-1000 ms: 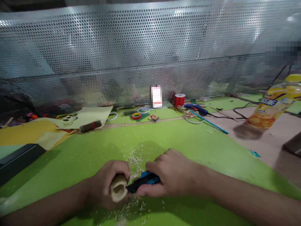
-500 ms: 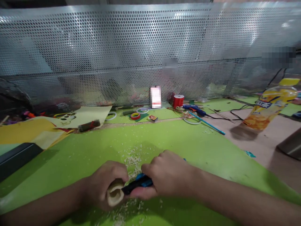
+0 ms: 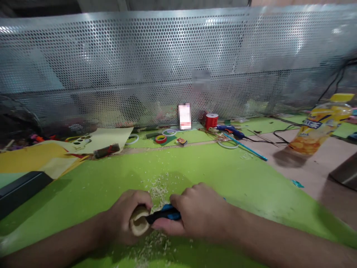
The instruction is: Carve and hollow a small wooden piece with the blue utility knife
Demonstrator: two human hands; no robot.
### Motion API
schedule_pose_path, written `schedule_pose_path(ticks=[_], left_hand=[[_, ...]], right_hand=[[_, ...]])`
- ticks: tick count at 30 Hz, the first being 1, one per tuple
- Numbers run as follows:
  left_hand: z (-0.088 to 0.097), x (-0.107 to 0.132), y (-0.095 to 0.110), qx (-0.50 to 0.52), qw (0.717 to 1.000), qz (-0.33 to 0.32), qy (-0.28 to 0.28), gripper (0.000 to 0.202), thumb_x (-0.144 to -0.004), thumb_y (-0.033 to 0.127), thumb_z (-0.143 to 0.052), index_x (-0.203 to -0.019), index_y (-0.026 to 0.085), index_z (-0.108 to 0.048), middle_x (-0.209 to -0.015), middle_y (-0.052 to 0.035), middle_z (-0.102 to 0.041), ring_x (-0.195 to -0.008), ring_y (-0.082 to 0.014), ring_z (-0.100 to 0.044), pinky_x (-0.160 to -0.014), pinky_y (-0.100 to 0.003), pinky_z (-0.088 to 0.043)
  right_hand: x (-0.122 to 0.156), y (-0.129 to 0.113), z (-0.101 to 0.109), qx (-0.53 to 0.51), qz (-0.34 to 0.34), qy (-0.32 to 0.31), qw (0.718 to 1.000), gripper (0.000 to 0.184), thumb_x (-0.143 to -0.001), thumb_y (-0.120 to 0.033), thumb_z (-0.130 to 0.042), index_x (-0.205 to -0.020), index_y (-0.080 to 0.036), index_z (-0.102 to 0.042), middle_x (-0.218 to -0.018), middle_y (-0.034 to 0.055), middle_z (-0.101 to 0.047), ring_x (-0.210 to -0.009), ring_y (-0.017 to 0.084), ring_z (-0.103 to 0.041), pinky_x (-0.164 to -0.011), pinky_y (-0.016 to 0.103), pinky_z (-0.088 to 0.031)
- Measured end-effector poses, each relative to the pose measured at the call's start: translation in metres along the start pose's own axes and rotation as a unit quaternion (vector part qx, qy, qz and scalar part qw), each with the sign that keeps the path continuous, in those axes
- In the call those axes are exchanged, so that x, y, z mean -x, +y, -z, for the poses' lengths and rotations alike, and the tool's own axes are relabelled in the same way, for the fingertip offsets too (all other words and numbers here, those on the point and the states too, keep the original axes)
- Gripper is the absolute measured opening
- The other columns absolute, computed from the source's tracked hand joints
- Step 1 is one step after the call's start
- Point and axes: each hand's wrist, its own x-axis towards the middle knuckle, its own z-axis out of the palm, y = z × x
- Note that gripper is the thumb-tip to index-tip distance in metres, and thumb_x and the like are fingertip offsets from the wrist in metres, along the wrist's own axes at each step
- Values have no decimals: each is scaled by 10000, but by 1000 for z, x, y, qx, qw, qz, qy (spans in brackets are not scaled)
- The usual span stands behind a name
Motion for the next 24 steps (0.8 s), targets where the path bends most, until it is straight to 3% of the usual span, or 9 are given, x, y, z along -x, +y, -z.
schedule_pose_path(ticks=[6, 24], left_hand=[[-2, -2, 1, 28, 999, -30, 12, 302, -825, 286, -655, -987, 210, -412, -651, 49, -568, -452, -74, -482, -448, -184, -316], [0, -2, 1, 32, 999, -25, -6, 312, -825, 330, -647, -1008, 222, -417, -676, 32, -596, -481, -93, -509, -464, -199, -337]], right_hand=[[-3, 19, -1, -56, 105, 16, 993, 618, -860, -756, -363, -739, -193, -587, -596, 28, -622, -469, 116, -443, -480, 267, -188], [-5, 19, 0, -30, 122, 11, 992, 609, -872, -730, -384, -756, -179, -615, -604, 27, -626, -478, 119, -483, -483, 270, -220]])
